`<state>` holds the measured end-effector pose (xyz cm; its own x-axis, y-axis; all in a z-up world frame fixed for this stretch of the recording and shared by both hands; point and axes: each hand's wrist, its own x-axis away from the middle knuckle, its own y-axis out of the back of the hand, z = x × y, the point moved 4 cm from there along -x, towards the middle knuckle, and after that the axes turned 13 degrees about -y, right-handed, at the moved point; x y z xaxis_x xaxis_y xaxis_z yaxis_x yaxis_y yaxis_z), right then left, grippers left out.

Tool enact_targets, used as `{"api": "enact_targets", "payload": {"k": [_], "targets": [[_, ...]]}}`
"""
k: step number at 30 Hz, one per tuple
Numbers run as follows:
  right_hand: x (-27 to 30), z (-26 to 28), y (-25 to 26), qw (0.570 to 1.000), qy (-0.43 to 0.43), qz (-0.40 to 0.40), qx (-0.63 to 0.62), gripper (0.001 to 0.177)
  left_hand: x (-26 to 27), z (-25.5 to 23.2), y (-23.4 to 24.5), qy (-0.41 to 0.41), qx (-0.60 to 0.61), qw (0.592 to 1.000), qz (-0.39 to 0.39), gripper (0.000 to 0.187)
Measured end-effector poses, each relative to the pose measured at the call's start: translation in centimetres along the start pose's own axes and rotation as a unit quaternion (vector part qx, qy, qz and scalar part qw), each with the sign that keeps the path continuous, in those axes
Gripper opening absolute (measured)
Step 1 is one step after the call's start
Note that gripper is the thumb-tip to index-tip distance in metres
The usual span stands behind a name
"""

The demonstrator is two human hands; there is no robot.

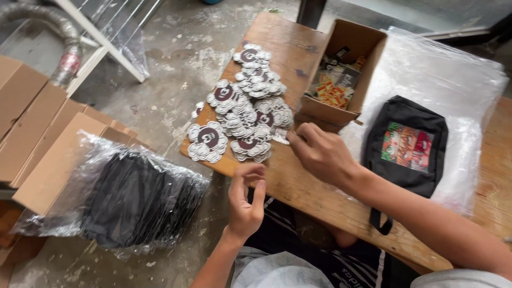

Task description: The person attaches a metal chain to a small black bag with a cartoon graphic, then places the bag into a clear plastic bag. They add a sticker to the plastic bag and seal it. This process is repeated for a second bag.

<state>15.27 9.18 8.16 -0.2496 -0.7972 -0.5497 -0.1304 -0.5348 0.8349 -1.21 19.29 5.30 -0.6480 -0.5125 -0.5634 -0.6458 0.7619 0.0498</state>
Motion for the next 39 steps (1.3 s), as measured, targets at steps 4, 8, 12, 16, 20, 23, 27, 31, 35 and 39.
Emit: {"api": "enact_targets", "payload": {"k": [4, 8, 12, 16, 20, 23, 27, 31, 35, 39], "targets": [[2.5, -1.4, 6.8, 0.958, -0.124, 0.032, -0.255, 0.009, -1.2, -0.2, -5.0, -0.032, 0.057, 0.998, 0.005, 0.049], [6.3, -5.8, 11.3, 0.885, -0.327, 0.003, -0.333, 0.015, -4.1, -1.6, -12.7, -0.118, 0.115, 0.977, 0.134, 0.056], [10.2, -9.8, 13.7, 0.833, -0.404, -0.012, -0.379, 0.024, -5.8, -0.4, -20.7, -0.115, 0.183, 0.958, 0.187, 0.027], [13.7, -15.2, 14.2, 0.835, -0.461, -0.022, -0.301, 0.018, -6.4, 1.8, -26.8, -0.056, 0.222, 0.956, 0.184, 0.011], [16.3, -19.6, 14.2, 0.825, -0.523, 0.002, -0.214, 0.019, -7.3, 2.3, -29.1, -0.099, 0.118, 0.965, 0.213, 0.012], [17.6, -21.0, 12.9, 0.832, -0.520, -0.033, -0.192, 0.027, -7.3, 3.3, -29.4, -0.126, 0.081, 0.960, 0.237, 0.010], [17.8, -19.4, 11.6, 0.869, -0.454, -0.082, -0.177, 0.030, -7.1, 3.6, -28.5, -0.181, 0.075, 0.952, 0.236, 0.004], [18.9, -17.4, 10.1, 0.847, -0.489, -0.105, -0.181, 0.020, -6.0, 4.2, -27.5, -0.241, 0.032, 0.944, 0.225, 0.006], [18.0, -16.1, 10.5, 0.834, -0.501, -0.120, -0.198, 0.017, -6.4, 2.5, -27.4, -0.305, 0.011, 0.929, 0.209, 0.005], [16.5, -15.0, 11.3, 0.839, -0.478, -0.141, -0.216, 0.005, -6.1, 2.7, -27.4, -0.373, -0.021, 0.906, 0.199, 0.006]]}}
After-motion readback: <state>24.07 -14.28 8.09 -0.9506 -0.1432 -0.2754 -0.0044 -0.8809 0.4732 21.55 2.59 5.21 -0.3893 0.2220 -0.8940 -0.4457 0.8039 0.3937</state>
